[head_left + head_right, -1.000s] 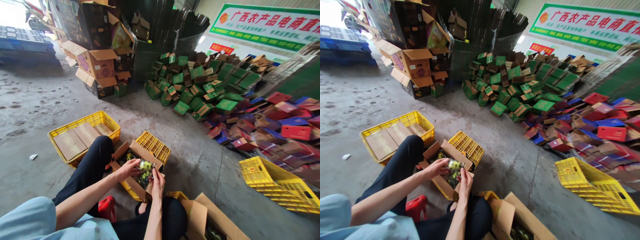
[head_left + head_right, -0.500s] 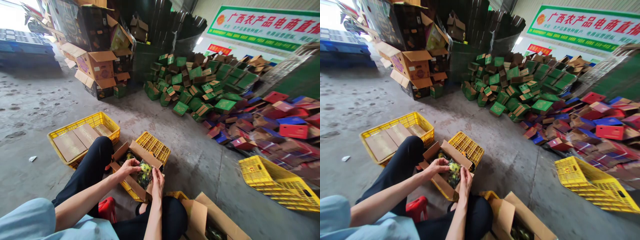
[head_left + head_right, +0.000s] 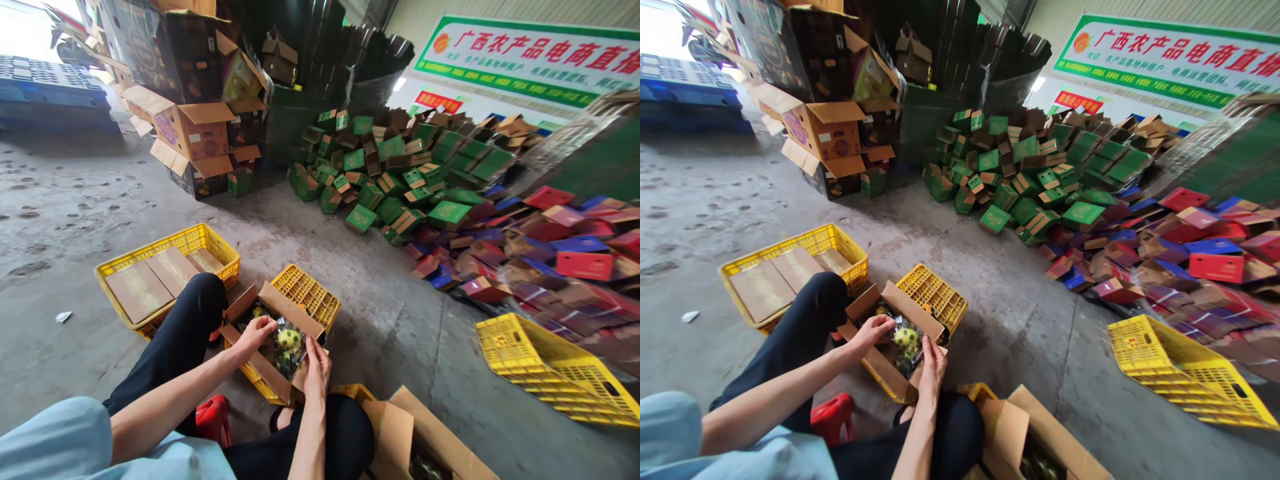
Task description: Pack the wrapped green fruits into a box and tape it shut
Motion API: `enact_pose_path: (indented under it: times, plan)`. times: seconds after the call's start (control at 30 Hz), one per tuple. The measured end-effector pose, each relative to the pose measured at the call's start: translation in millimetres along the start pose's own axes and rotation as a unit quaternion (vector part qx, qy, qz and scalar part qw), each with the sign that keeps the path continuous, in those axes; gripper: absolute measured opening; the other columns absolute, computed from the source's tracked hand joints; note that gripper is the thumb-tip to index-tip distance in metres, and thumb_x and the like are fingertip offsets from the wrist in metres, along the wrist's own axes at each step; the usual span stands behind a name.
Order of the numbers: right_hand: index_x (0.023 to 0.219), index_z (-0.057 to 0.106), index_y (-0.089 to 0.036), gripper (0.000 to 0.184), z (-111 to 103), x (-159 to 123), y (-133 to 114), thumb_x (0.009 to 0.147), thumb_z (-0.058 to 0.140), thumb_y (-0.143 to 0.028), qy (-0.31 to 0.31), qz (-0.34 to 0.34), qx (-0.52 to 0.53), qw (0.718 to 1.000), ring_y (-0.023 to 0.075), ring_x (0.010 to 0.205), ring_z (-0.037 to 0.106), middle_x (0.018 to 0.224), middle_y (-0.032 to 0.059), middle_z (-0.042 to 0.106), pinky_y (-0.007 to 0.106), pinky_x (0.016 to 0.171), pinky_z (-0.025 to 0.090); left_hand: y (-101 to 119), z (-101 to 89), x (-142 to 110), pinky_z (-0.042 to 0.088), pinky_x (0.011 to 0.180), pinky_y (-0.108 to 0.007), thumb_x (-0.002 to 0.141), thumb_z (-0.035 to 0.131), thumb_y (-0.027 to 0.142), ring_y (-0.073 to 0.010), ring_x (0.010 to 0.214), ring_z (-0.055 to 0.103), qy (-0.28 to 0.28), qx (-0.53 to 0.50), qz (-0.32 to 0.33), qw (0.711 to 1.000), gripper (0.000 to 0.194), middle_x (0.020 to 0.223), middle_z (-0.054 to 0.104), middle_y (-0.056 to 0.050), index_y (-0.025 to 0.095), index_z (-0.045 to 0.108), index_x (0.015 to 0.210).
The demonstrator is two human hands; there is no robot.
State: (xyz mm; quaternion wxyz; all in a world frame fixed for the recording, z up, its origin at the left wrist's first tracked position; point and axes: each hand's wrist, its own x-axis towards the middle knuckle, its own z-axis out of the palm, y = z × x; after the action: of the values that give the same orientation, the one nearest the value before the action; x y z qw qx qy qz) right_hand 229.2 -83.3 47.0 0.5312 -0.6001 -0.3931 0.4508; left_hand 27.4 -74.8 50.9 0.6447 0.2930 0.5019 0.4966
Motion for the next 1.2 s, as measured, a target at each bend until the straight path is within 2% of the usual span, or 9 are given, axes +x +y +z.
enact_pose_path:
  times: [0.13,0.23,0.33,0.47,0.73,0.9,1.03,1.13,1.2]
  plan:
    - [0.093,0.085,-0.018,0.058,0.3,3.4,6.3,0.065,0.084,-0.069,0.014,0.041,0.043,0.998,0.0267,0.089,0.073,0.096,0.0098,0.083,0.034,0.077,0.057,-1.6,3.3,3.1,0.050,0.066,-0.025,0.067,0.085,0.069,-0.0145,0.073,0.057,-0.001,0.015,0.013,1.000,0.059,0.078,0.061,0.000,0.016,0.065,0.081]
    - [0.093,0.086,-0.018,0.059,-0.7,5.3,9.0,0.062,0.085,-0.068,0.034,0.031,0.051,0.998,0.0261,0.088,0.073,0.094,0.0087,0.082,0.034,0.077,0.057,2.1,4.1,0.3,0.053,0.068,-0.026,0.068,0.084,0.071,-0.0146,0.074,0.058,-0.020,0.006,0.001,1.000,0.061,0.080,0.061,-0.001,0.015,0.067,0.085]
    - [0.093,0.086,-0.017,0.060,-1.8,5.7,10.1,0.063,0.084,-0.069,0.037,0.022,0.052,0.998,0.0265,0.087,0.073,0.092,0.0087,0.082,0.035,0.078,0.058,9.1,2.7,-6.6,0.056,0.074,-0.030,0.072,0.085,0.068,-0.0171,0.083,0.064,-0.046,-0.013,-0.014,0.999,0.065,0.091,0.066,-0.004,0.017,0.070,0.110]
    - [0.094,0.085,-0.018,0.058,-3.1,4.5,9.6,0.065,0.084,-0.068,0.035,0.021,0.046,0.998,0.0277,0.089,0.073,0.094,0.0094,0.082,0.036,0.079,0.058,14.2,-1.5,-11.9,0.055,0.080,-0.030,0.069,0.093,0.056,-0.0205,0.093,0.069,-0.095,-0.036,-0.013,0.995,0.087,0.106,0.070,-0.008,0.022,0.059,0.142]
    - [0.088,0.084,-0.019,0.051,-1.0,3.7,8.9,0.064,0.086,-0.063,0.036,0.041,0.086,0.995,0.0265,0.086,0.074,0.092,0.0081,0.082,0.036,0.076,0.059,0.8,-4.1,2.6,0.054,0.073,-0.031,0.062,0.098,0.050,-0.0145,0.071,0.062,-0.076,-0.041,0.010,0.996,0.078,0.080,0.063,0.000,0.014,0.069,0.125]
    - [0.085,0.083,-0.019,0.046,1.1,4.7,9.2,0.060,0.091,-0.057,0.050,0.062,0.134,0.988,0.0252,0.084,0.074,0.090,0.0069,0.081,0.036,0.077,0.059,7.8,-2.1,-1.6,0.052,0.066,-0.026,0.071,0.091,0.043,-0.0113,0.066,0.056,-0.077,-0.013,0.011,0.997,0.071,0.078,0.059,0.002,0.017,0.068,0.134]
    - [0.101,0.083,-0.020,0.053,1.1,4.5,4.9,0.060,0.092,-0.053,0.051,0.051,0.160,0.984,0.0264,0.093,0.075,0.099,0.0078,0.082,0.035,0.082,0.059,18.9,-0.4,-8.9,0.057,0.078,-0.030,0.079,0.079,0.035,-0.0152,0.081,0.062,-0.106,-0.028,0.005,0.994,0.058,0.092,0.065,-0.002,0.021,0.071,0.135]
    - [0.118,0.080,-0.019,0.066,0.3,3.8,2.0,0.062,0.092,-0.053,0.049,0.048,0.153,0.986,0.0265,0.088,0.075,0.090,0.0059,0.081,0.035,0.077,0.059,25.9,-0.6,-12.2,0.055,0.095,-0.037,0.073,0.081,0.025,-0.0241,0.108,0.066,-0.149,-0.019,0.036,0.988,0.056,0.122,0.068,-0.009,0.023,0.076,0.129]
    - [0.122,0.079,-0.019,0.070,-0.5,3.5,1.2,0.062,0.092,-0.053,0.047,0.053,0.149,0.986,0.0265,0.085,0.075,0.084,0.0047,0.080,0.036,0.076,0.059,29.4,-1.2,-14.2,0.051,0.104,-0.040,0.069,0.086,0.022,-0.0322,0.132,0.058,-0.175,0.010,0.080,0.981,0.055,0.145,0.060,-0.011,0.025,0.078,0.124]
